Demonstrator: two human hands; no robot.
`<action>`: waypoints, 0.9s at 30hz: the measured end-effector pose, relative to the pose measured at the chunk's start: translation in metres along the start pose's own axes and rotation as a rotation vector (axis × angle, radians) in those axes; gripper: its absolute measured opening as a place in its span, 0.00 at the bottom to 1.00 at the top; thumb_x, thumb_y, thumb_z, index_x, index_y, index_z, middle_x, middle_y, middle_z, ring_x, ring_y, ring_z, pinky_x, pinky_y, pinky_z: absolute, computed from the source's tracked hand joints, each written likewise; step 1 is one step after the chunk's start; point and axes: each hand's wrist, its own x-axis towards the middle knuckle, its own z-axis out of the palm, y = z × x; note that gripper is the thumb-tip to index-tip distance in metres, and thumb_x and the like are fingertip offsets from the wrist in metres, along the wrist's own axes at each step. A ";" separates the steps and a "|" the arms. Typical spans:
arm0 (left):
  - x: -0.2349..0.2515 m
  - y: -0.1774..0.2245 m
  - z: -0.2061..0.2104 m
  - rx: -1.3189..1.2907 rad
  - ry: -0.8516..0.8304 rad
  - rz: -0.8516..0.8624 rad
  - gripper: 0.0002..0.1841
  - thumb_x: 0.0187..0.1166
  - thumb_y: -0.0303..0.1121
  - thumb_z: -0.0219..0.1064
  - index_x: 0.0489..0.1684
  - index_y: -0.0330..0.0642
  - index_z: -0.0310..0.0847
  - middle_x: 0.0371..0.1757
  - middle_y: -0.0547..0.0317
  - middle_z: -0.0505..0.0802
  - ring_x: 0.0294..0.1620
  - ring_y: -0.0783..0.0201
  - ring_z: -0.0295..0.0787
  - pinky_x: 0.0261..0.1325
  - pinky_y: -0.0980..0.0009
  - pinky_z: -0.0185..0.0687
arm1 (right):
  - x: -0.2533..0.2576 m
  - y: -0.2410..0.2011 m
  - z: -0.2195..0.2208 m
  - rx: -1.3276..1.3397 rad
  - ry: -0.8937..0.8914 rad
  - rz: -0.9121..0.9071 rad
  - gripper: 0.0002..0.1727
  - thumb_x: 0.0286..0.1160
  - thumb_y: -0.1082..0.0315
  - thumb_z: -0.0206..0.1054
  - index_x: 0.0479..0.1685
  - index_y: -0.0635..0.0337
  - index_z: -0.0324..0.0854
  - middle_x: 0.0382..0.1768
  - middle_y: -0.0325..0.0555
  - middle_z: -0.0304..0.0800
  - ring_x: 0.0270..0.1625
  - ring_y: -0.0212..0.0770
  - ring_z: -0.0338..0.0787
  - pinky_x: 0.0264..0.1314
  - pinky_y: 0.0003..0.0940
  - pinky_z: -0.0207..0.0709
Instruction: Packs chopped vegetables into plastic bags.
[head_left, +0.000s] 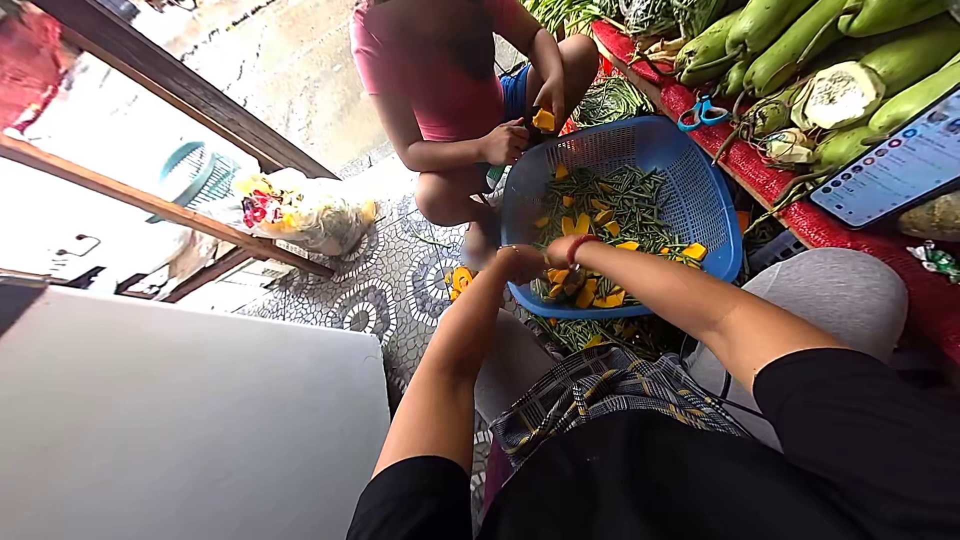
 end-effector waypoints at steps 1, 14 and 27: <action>-0.002 -0.007 -0.002 -0.192 -0.005 -0.010 0.16 0.90 0.40 0.57 0.29 0.45 0.75 0.16 0.67 0.69 0.13 0.71 0.60 0.19 0.74 0.58 | 0.007 0.011 -0.004 0.074 -0.005 -0.020 0.16 0.88 0.70 0.57 0.56 0.77 0.83 0.60 0.67 0.86 0.64 0.59 0.86 0.67 0.60 0.74; -0.020 -0.012 0.005 -1.434 -0.253 0.395 0.21 0.94 0.44 0.46 0.27 0.50 0.75 0.13 0.74 0.72 0.06 0.83 0.56 0.08 0.88 0.50 | -0.017 0.074 -0.017 1.288 -0.177 -0.265 0.12 0.85 0.71 0.51 0.37 0.60 0.80 0.13 0.32 0.70 0.08 0.20 0.59 0.09 0.14 0.52; -0.118 0.039 -0.025 -1.016 0.428 1.081 0.18 0.89 0.37 0.45 0.29 0.55 0.79 0.17 0.77 0.77 0.15 0.81 0.67 0.19 0.83 0.64 | -0.127 0.079 -0.032 1.160 0.646 -0.881 0.13 0.82 0.67 0.54 0.33 0.50 0.83 0.23 0.28 0.82 0.23 0.21 0.77 0.28 0.18 0.74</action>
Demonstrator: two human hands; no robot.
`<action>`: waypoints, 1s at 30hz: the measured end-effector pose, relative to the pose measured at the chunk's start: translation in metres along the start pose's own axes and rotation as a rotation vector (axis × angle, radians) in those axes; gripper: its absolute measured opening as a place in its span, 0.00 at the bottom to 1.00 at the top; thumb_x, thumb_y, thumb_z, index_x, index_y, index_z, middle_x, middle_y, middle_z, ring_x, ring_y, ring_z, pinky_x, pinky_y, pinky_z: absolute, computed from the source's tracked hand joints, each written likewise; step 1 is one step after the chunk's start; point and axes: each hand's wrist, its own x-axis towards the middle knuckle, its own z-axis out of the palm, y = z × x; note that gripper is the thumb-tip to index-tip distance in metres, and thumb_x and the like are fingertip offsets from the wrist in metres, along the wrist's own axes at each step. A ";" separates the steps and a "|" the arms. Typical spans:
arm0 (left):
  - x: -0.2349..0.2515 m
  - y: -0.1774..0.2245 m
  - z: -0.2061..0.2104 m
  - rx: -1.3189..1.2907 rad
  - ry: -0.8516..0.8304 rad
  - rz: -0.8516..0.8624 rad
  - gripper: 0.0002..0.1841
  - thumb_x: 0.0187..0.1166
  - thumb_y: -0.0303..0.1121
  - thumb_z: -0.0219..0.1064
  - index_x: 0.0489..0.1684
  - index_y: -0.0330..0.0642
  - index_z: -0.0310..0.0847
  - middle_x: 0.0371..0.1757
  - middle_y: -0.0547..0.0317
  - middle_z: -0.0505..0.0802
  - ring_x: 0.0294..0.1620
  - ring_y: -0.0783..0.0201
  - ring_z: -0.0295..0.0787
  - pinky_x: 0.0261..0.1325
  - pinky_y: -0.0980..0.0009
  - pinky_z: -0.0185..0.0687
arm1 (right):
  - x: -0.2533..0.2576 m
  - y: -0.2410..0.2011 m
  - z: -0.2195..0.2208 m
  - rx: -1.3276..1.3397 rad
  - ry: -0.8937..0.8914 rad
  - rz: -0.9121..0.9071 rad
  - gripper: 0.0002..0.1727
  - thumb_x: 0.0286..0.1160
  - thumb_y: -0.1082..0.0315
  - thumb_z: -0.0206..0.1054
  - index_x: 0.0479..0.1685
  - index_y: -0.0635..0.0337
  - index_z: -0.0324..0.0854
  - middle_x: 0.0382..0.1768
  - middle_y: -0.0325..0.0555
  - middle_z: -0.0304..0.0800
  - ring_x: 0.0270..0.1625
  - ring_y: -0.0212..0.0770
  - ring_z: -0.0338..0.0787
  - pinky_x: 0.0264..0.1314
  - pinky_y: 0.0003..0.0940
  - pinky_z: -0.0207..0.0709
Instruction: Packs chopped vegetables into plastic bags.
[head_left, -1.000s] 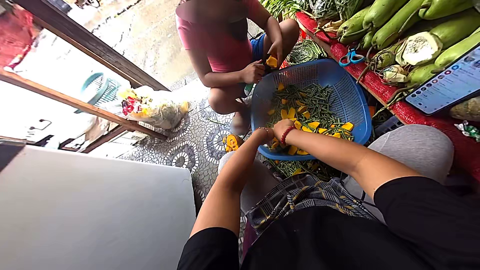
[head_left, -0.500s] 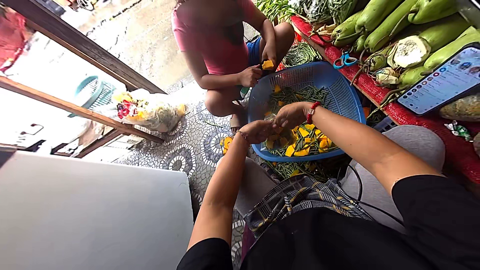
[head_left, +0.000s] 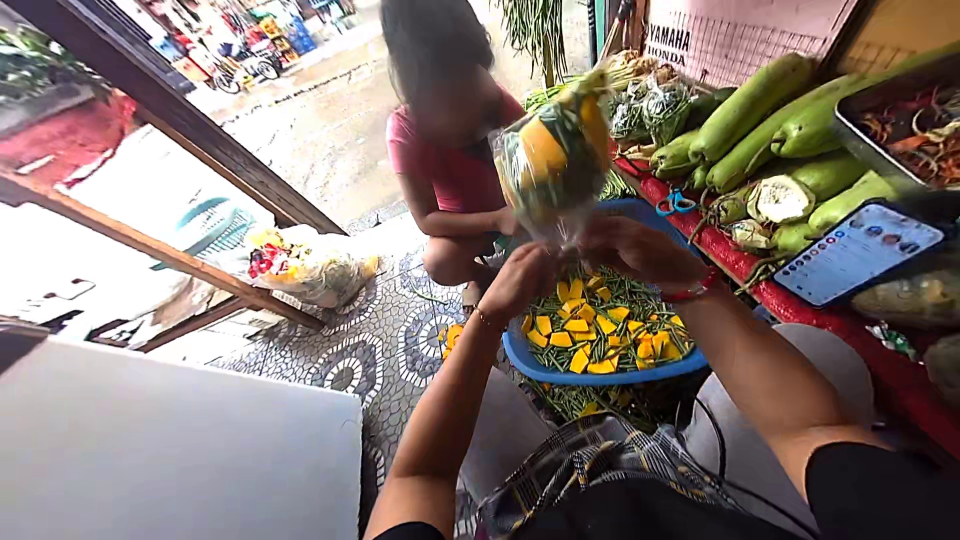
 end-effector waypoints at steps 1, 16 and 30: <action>-0.005 0.004 -0.001 0.115 -0.025 -0.008 0.16 0.88 0.34 0.47 0.31 0.53 0.79 0.20 0.75 0.80 0.19 0.82 0.72 0.23 0.83 0.70 | -0.008 -0.003 -0.004 -0.014 -0.040 0.024 0.12 0.79 0.69 0.55 0.32 0.49 0.83 0.24 0.27 0.85 0.24 0.20 0.79 0.29 0.18 0.76; -0.039 0.004 -0.014 0.603 -0.113 -0.134 0.14 0.84 0.28 0.49 0.45 0.35 0.84 0.33 0.73 0.86 0.35 0.85 0.82 0.45 0.83 0.80 | -0.014 0.022 0.006 -0.085 -0.229 0.135 0.15 0.83 0.76 0.48 0.34 0.62 0.80 0.23 0.28 0.78 0.26 0.17 0.76 0.31 0.16 0.70; -0.028 0.013 -0.019 1.113 -0.351 -0.003 0.17 0.87 0.33 0.51 0.39 0.31 0.85 0.28 0.53 0.86 0.32 0.59 0.84 0.40 0.56 0.79 | -0.009 0.016 0.013 -0.833 -0.219 -0.161 0.10 0.78 0.79 0.62 0.40 0.72 0.91 0.49 0.60 0.87 0.57 0.51 0.84 0.62 0.44 0.75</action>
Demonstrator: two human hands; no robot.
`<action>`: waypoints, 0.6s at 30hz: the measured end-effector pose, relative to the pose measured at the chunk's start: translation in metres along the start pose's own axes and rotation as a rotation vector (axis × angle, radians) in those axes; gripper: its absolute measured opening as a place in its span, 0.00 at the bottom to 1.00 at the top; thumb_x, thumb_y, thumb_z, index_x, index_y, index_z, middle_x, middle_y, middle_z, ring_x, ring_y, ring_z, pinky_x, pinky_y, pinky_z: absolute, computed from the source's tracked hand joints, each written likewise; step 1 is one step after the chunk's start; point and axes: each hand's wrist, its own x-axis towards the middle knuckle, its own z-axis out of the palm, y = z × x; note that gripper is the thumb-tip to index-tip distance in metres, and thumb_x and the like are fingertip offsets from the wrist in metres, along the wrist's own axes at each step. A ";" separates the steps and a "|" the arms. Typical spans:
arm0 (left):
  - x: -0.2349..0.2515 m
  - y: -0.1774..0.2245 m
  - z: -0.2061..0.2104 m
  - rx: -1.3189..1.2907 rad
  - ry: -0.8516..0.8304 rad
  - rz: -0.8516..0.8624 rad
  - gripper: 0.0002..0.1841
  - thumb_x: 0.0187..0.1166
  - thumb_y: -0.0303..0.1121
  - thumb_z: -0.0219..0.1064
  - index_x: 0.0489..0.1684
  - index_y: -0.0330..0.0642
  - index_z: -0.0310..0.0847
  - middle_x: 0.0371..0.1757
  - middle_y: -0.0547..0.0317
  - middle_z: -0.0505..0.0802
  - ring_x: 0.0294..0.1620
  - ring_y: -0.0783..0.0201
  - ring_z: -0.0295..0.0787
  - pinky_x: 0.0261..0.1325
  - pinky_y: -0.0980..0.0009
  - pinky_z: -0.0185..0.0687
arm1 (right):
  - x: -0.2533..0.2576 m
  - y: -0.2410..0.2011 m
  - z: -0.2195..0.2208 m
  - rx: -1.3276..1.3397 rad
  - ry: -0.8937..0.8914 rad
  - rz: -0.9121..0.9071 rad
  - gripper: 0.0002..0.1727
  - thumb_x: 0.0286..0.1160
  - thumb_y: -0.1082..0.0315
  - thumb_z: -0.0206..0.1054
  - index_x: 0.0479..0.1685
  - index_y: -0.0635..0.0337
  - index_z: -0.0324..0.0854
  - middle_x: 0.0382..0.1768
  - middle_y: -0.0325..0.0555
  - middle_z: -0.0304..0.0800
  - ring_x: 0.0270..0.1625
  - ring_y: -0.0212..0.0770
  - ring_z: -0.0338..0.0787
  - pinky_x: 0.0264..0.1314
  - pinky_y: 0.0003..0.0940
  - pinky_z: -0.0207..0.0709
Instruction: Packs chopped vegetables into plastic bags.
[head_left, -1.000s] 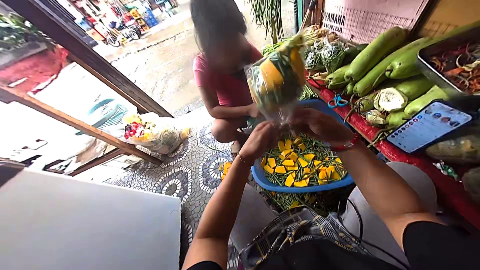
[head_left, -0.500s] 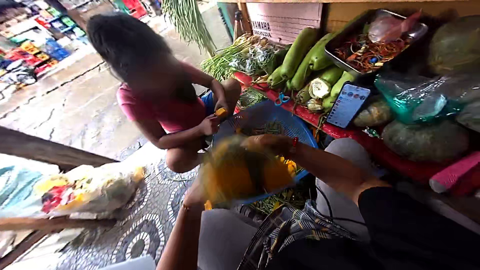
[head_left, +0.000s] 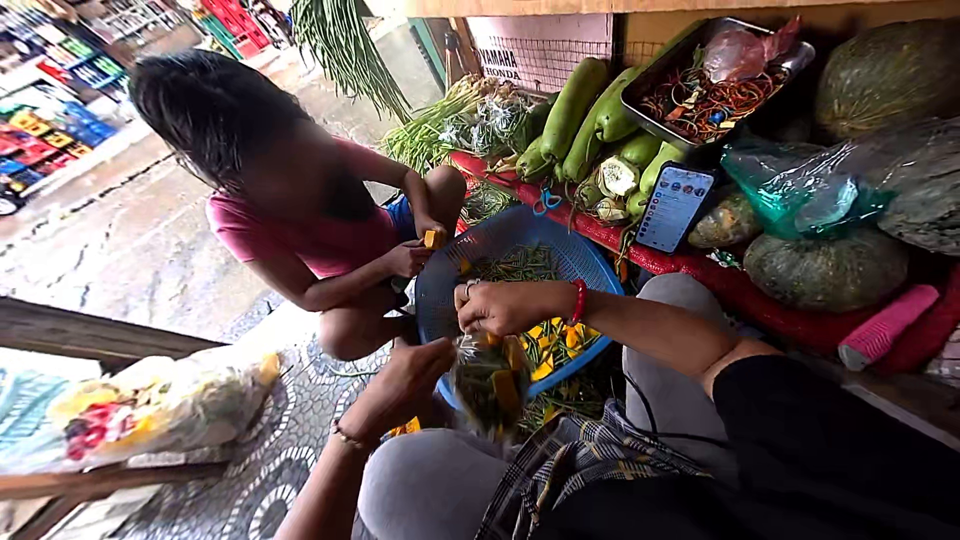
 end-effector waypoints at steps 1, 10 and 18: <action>0.010 0.001 0.000 0.123 -0.052 -0.032 0.18 0.91 0.32 0.50 0.42 0.28 0.85 0.31 0.39 0.89 0.36 0.41 0.90 0.42 0.39 0.81 | 0.003 0.000 0.006 -0.250 0.063 -0.007 0.08 0.75 0.79 0.65 0.39 0.68 0.92 0.51 0.60 0.88 0.60 0.56 0.84 0.66 0.50 0.74; 0.035 0.039 0.045 -0.275 0.676 -0.041 0.19 0.87 0.32 0.50 0.41 0.26 0.85 0.50 0.47 0.87 0.56 0.66 0.83 0.64 0.66 0.76 | -0.010 -0.021 0.071 0.474 0.895 0.263 0.15 0.88 0.72 0.56 0.50 0.76 0.85 0.45 0.56 0.91 0.52 0.37 0.89 0.62 0.33 0.81; 0.018 0.041 0.026 -0.116 0.525 0.429 0.16 0.91 0.36 0.52 0.53 0.40 0.86 0.71 0.48 0.85 0.73 0.65 0.80 0.77 0.67 0.73 | -0.073 -0.010 0.023 0.354 0.543 0.205 0.13 0.78 0.76 0.63 0.52 0.80 0.83 0.43 0.57 0.90 0.46 0.33 0.86 0.54 0.25 0.79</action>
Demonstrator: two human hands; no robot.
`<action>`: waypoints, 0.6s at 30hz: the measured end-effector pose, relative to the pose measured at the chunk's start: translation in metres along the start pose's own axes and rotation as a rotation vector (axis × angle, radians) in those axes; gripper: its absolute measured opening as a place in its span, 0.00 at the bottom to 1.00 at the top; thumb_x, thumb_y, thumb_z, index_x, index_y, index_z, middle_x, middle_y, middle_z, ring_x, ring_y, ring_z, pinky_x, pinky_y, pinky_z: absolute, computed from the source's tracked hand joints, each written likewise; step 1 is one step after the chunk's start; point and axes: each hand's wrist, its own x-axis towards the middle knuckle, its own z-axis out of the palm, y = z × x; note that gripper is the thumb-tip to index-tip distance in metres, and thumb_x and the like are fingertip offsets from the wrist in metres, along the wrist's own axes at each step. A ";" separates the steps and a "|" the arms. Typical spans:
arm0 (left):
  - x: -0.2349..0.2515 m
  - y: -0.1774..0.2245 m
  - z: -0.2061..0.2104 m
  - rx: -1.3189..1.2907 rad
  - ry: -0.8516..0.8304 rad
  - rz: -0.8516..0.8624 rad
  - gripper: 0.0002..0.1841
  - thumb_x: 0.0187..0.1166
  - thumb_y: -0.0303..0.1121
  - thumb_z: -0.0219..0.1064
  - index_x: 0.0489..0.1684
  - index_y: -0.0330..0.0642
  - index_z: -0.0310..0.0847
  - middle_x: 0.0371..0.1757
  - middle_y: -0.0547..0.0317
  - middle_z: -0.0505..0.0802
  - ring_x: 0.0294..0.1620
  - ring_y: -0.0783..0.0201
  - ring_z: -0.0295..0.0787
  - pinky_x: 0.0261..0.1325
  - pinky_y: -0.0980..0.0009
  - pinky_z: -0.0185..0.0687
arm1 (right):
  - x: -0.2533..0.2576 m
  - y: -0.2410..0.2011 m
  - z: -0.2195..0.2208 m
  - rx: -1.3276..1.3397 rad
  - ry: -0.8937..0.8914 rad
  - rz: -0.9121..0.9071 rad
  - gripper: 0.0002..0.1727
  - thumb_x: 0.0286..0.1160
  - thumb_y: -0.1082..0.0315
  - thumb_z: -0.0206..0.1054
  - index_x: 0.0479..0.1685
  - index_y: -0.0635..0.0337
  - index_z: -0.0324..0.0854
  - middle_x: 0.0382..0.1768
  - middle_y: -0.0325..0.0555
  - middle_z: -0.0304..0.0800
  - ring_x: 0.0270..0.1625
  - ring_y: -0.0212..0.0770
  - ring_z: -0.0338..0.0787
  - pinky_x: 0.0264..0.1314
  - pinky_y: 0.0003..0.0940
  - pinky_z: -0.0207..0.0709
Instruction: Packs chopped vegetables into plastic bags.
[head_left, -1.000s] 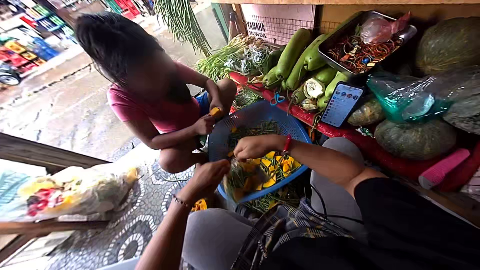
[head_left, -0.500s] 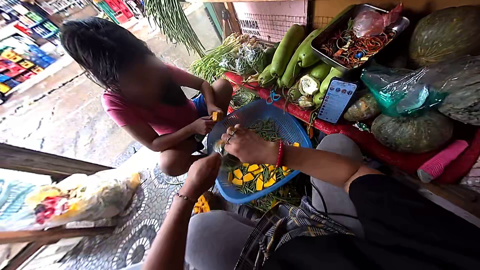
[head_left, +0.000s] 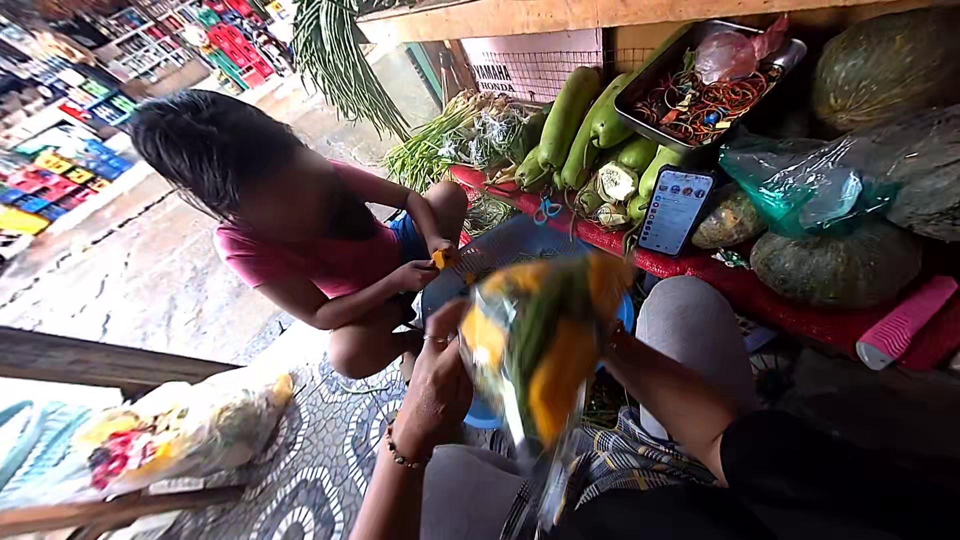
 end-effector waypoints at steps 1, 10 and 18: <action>0.001 -0.001 -0.007 0.102 -0.077 0.022 0.16 0.86 0.33 0.54 0.48 0.33 0.89 0.56 0.42 0.93 0.59 0.56 0.91 0.66 0.60 0.83 | 0.011 0.003 -0.014 0.037 -0.120 -0.082 0.11 0.82 0.75 0.59 0.48 0.75 0.84 0.38 0.49 0.88 0.42 0.27 0.84 0.49 0.21 0.78; -0.001 -0.062 0.040 0.151 -0.729 -0.700 0.20 0.94 0.32 0.46 0.55 0.27 0.84 0.45 0.37 0.91 0.50 0.44 0.89 0.60 0.45 0.80 | 0.010 0.014 0.050 -0.869 -0.498 0.119 0.15 0.86 0.81 0.49 0.57 0.82 0.79 0.64 0.75 0.84 0.75 0.70 0.79 0.80 0.59 0.67; -0.025 -0.036 0.055 -1.115 -0.169 -1.123 0.23 0.88 0.27 0.41 0.29 0.51 0.85 0.24 0.69 0.92 0.25 0.76 0.88 0.34 0.76 0.87 | -0.002 0.016 0.050 -0.771 -0.155 -0.538 0.09 0.74 0.81 0.62 0.27 0.68 0.84 0.34 0.57 0.91 0.45 0.56 0.93 0.48 0.47 0.87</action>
